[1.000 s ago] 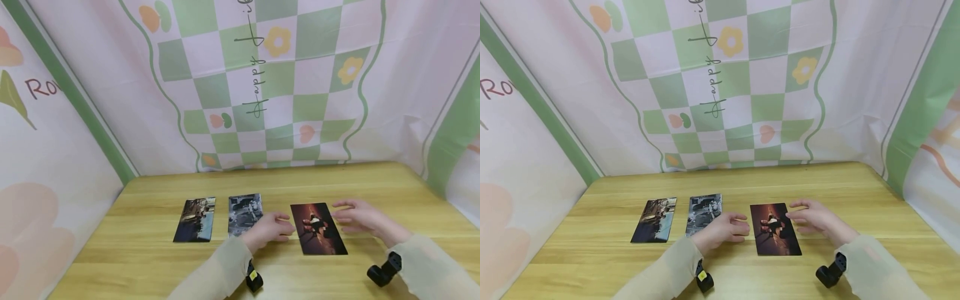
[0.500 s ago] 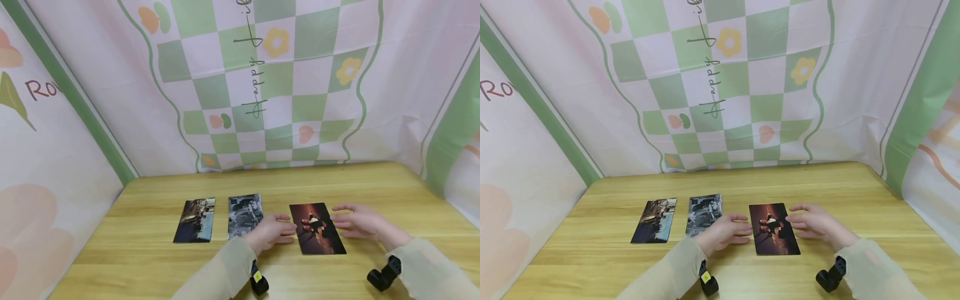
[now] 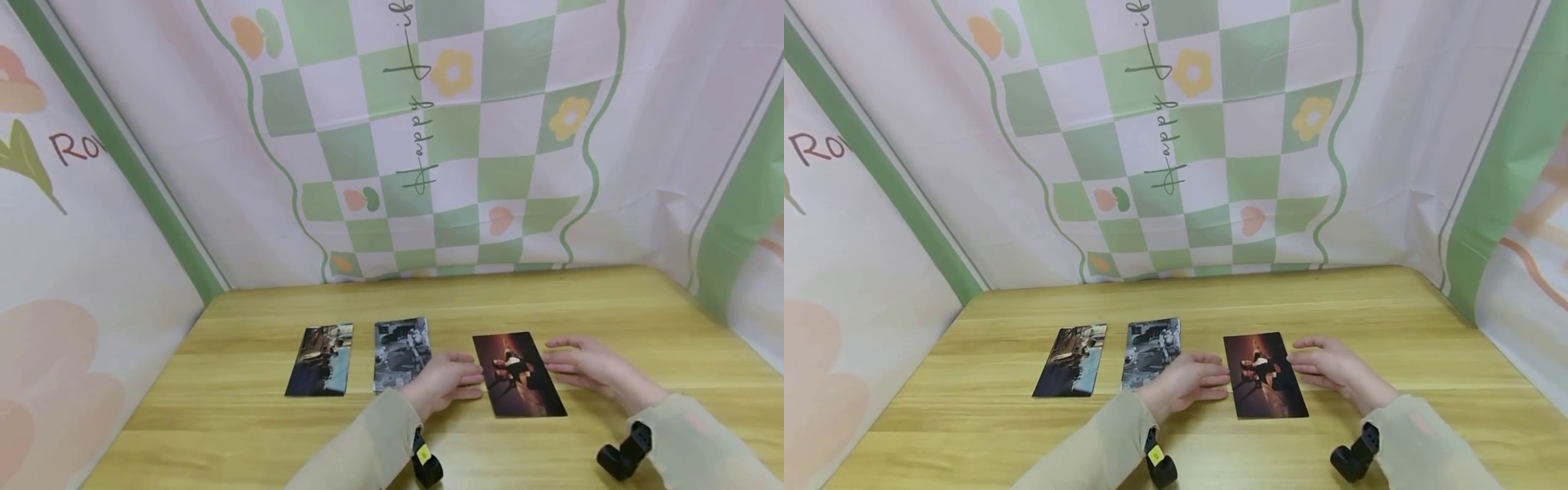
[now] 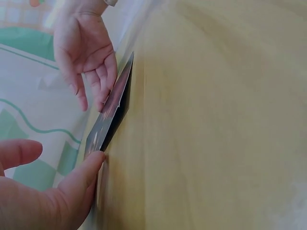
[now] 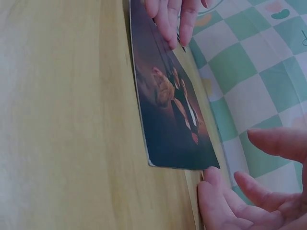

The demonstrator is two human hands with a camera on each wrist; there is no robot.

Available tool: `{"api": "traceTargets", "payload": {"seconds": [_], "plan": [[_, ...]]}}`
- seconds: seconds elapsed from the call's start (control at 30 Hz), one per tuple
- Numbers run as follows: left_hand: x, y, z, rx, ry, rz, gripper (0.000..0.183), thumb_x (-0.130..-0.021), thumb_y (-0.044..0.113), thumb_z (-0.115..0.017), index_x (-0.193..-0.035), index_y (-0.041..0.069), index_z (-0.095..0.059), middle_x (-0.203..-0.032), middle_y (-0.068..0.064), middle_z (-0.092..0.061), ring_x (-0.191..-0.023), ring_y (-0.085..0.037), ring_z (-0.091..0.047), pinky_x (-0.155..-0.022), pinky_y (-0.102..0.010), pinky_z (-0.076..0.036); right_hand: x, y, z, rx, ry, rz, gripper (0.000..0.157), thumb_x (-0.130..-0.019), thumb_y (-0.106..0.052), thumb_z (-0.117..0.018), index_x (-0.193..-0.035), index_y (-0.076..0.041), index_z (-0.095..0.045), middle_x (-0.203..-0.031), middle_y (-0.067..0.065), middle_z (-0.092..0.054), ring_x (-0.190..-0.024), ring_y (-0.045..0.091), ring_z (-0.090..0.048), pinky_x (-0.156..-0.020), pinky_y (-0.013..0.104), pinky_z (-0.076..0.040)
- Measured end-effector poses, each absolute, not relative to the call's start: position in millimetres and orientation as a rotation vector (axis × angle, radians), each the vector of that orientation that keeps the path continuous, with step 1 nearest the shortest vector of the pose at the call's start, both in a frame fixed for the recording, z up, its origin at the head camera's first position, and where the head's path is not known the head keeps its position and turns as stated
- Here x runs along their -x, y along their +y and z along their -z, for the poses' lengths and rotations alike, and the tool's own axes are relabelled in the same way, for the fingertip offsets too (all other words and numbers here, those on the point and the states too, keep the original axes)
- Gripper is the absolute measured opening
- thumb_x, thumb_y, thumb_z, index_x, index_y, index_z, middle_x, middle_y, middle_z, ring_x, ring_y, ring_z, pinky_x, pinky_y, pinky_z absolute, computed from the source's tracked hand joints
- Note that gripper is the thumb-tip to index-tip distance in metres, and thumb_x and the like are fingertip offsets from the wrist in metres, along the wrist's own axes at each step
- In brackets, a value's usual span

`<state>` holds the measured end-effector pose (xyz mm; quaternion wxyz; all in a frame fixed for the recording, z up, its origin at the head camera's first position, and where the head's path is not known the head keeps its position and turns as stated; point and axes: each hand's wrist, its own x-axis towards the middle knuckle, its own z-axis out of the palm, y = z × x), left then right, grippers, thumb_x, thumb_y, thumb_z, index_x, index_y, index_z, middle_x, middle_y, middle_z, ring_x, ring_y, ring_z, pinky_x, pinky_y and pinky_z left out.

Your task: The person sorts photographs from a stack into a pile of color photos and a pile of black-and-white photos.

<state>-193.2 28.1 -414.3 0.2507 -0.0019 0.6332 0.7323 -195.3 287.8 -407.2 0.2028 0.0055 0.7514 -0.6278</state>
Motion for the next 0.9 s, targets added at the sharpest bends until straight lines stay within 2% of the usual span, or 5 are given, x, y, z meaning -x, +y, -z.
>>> {"api": "traceTargets", "payload": {"seconds": [0.13,0.4,0.6,0.77,0.9], "plan": [[192,31,415,0.029,1.738,-2.019,0.041,-0.090,-0.005,-0.055,-0.127,-0.016,-0.043,-0.117,-0.027,-0.058,-0.110,-0.036,-0.059,-0.088,-0.043,-0.056,195,285,407,-0.036,2.133,1.762,0.061,-0.094,-0.008,-0.054,-0.134,0.021,-0.019,-0.098,0.001,-0.064,-0.090,0.007,-0.063,-0.082,0.029,-0.058],[189,33,417,0.038,1.753,-2.080,0.042,-0.085,-0.009,-0.058,-0.125,-0.013,-0.046,-0.113,-0.022,-0.060,-0.104,-0.030,-0.062,-0.087,-0.043,-0.057,193,278,412,-0.127,2.246,1.727,0.055,-0.093,-0.003,-0.051,-0.137,0.017,-0.025,-0.088,-0.003,-0.065,-0.080,0.006,-0.062,-0.070,0.025,-0.059],[191,32,418,0.069,1.801,-2.090,0.042,-0.083,-0.012,-0.059,-0.124,-0.010,-0.051,-0.107,-0.015,-0.062,-0.093,-0.024,-0.065,-0.080,-0.036,-0.059,193,276,411,-0.105,2.270,1.709,0.054,-0.094,-0.002,-0.051,-0.139,0.015,-0.026,-0.095,-0.001,-0.063,-0.081,0.006,-0.062,-0.071,0.025,-0.058],[192,31,416,0.103,1.889,-2.097,0.033,-0.082,-0.011,-0.063,-0.115,-0.004,-0.061,-0.094,-0.008,-0.061,-0.079,-0.015,-0.062,-0.072,-0.030,-0.060,192,269,412,-0.091,2.238,1.741,0.054,-0.093,-0.001,-0.052,-0.138,0.015,-0.028,-0.091,-0.003,-0.064,-0.079,0.006,-0.063,-0.070,0.024,-0.059],[192,27,415,0.101,1.916,-2.100,0.031,-0.082,-0.010,-0.063,-0.112,-0.002,-0.063,-0.091,-0.007,-0.060,-0.076,-0.013,-0.060,-0.070,-0.029,-0.060,192,265,412,-0.081,2.211,1.766,0.053,-0.094,-0.001,-0.051,-0.138,0.016,-0.028,-0.091,-0.004,-0.063,-0.080,0.006,-0.062,-0.070,0.023,-0.058]]}}
